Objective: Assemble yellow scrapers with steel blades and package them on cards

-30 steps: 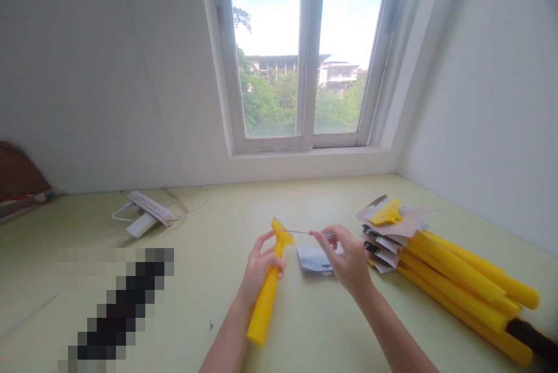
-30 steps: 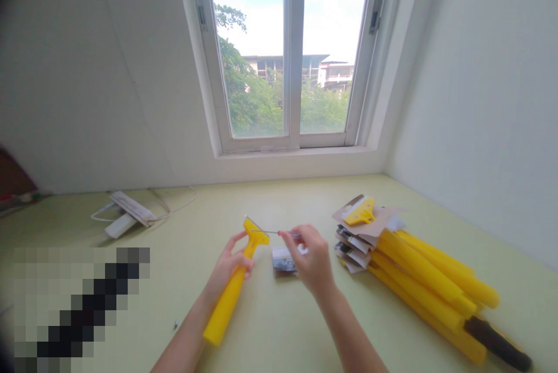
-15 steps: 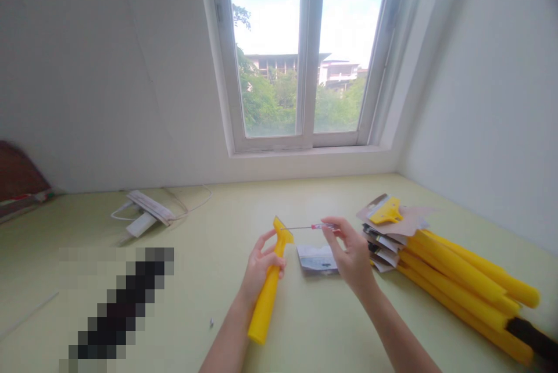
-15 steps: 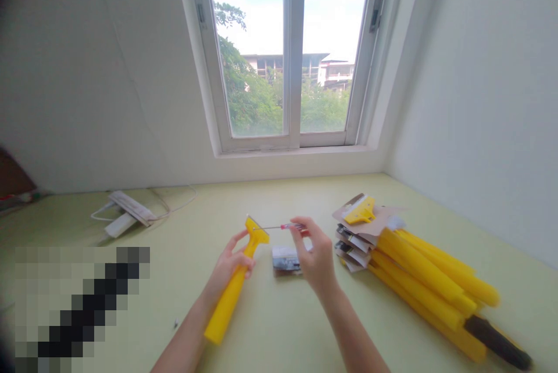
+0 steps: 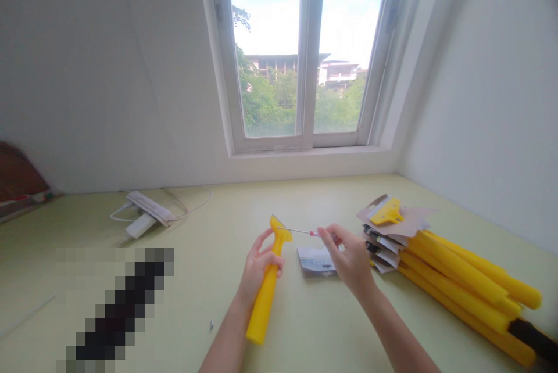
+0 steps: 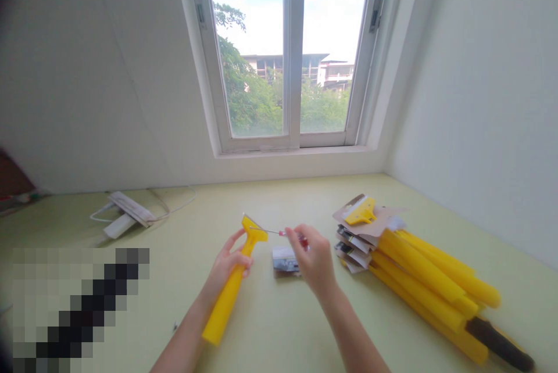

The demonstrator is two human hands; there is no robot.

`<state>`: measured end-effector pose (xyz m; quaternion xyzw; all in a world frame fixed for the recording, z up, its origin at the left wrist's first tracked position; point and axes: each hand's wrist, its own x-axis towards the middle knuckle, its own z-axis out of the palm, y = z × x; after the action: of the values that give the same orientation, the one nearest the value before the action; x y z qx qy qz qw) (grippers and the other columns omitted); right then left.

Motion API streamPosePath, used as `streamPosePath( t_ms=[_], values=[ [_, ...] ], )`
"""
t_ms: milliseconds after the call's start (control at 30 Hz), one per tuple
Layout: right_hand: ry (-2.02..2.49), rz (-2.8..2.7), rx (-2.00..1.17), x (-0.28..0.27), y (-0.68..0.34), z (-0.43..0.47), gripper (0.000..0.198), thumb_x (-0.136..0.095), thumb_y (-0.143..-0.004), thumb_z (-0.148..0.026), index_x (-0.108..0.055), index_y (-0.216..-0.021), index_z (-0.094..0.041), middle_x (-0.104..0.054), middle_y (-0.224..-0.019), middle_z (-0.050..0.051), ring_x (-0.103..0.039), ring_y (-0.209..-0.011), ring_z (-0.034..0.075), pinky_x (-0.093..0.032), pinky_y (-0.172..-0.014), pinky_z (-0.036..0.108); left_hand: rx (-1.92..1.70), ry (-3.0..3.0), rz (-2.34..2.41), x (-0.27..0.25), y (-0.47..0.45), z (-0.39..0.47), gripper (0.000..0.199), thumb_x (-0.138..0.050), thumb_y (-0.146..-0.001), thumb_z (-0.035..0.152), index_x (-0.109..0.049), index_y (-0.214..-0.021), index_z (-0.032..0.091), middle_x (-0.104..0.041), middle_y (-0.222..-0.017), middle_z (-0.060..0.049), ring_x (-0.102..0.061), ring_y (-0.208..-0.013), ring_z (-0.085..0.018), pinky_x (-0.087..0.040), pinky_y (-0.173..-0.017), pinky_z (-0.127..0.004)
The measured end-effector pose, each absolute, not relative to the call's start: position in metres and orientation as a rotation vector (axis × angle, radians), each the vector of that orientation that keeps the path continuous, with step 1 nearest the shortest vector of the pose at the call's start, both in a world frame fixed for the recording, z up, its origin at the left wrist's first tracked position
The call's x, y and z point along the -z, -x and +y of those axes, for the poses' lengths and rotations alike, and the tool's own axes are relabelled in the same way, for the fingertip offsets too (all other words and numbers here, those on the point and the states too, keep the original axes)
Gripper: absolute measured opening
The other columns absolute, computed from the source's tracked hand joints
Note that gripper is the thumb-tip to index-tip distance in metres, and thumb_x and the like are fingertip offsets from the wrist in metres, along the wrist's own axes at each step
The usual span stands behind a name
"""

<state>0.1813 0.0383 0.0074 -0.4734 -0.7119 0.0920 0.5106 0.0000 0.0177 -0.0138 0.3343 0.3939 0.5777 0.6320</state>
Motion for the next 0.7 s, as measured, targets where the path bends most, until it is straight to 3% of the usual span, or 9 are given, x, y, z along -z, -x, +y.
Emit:
streamPosePath(
  t_ms=[133,300,700],
  values=[
    [1.165,-1.766,-0.231,-0.0011,-0.1808,0.0397,0.031,-0.036,-0.085,-0.031,-0.043,-0.058,-0.018,-0.038,-0.049,-0.005,-0.039,-0.047,0.009,-0.031,-0.047,0.021,-1.322,-0.782,0.896,0.0147,-0.0008,0.0176,0.072,-0.049,-0.050,0.006,-0.034,-0.119,0.020,-0.057,-0.064,0.003,-0.042,-0.039,-0.006,-0.029,-0.042,-0.021],
    [1.065,-1.758,-0.405,-0.0015,-0.1784,0.0384,0.013,-0.037,-0.084,-0.030,-0.043,-0.088,-0.019,-0.051,-0.073,-0.001,-0.049,-0.059,0.010,-0.039,-0.056,0.021,-1.352,-0.803,0.884,0.0136,-0.0033,0.0145,0.069,-0.047,-0.051,0.006,-0.034,-0.118,0.018,-0.055,-0.060,0.004,-0.041,-0.040,-0.006,-0.028,-0.041,-0.020],
    [1.014,-1.750,-0.351,-0.0049,-0.1779,0.0386,0.010,-0.042,-0.082,-0.027,-0.047,-0.081,-0.019,-0.055,-0.071,0.001,-0.053,-0.066,0.012,-0.042,-0.062,0.023,-1.331,-0.796,0.883,0.0139,-0.0041,0.0161,0.077,-0.048,-0.051,0.007,-0.029,-0.125,0.017,-0.054,-0.057,0.004,-0.040,-0.040,-0.007,-0.028,-0.042,-0.020]
  ],
)
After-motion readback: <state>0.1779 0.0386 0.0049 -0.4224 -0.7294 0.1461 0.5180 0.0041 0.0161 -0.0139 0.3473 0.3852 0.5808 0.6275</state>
